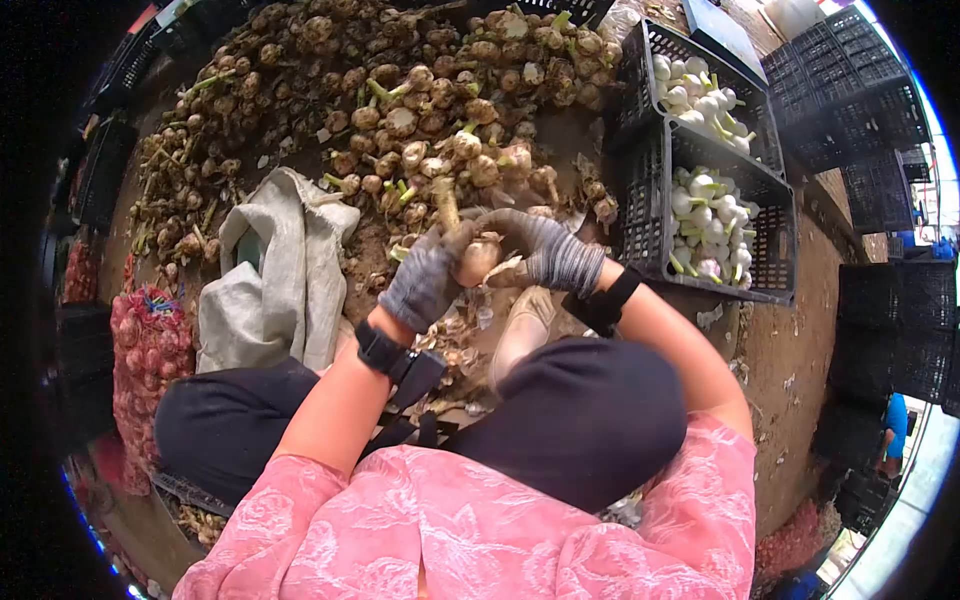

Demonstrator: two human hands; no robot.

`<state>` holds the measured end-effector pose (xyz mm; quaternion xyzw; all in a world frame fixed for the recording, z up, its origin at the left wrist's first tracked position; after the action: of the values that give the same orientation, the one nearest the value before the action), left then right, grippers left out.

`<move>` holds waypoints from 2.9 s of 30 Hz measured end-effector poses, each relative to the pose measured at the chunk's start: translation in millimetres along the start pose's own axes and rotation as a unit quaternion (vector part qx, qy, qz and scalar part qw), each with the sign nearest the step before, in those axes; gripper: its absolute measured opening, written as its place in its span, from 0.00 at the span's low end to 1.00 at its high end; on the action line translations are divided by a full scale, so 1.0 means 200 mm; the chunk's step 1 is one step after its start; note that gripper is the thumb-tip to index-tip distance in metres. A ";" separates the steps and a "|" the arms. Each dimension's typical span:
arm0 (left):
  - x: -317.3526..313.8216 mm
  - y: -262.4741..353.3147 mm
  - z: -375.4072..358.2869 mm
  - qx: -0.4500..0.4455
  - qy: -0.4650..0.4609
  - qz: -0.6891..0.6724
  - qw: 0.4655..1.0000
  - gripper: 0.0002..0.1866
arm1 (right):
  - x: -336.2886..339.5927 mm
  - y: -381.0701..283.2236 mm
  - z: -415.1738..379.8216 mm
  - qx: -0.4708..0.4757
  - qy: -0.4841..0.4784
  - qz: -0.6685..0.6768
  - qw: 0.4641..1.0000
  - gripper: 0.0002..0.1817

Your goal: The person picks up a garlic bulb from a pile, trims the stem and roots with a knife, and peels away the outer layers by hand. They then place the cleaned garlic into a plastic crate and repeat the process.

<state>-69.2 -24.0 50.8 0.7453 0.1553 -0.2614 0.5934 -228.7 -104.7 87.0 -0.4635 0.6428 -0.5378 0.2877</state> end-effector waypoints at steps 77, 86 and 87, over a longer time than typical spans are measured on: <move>0.33 -0.52 -0.10 -0.040 0.037 0.250 0.967 0.17 | -0.17 0.32 -0.09 0.026 0.160 -0.416 0.895 0.09; 0.28 -0.45 -0.13 0.033 -0.006 0.186 0.982 0.16 | -0.19 0.28 -0.05 -0.064 0.035 -0.463 0.883 0.11; 0.28 -0.45 -0.14 0.039 -0.008 0.185 0.982 0.16 | -0.19 0.28 -0.06 -0.077 0.044 -0.455 0.886 0.11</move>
<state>-67.0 20.6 -49.1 0.7815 -0.0003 -0.1595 0.6031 -238.6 -65.2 32.2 -0.7015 0.4130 -0.5783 -0.0539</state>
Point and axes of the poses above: each hand's wrist, its own z-axis towards the middle knuckle, its own x-axis out of the back of the hand, y = z × x, the point moved 1 cm from there along z, towards the middle knuckle, and after that the axes turned 3 degrees about -y, right-handed, at the moved point
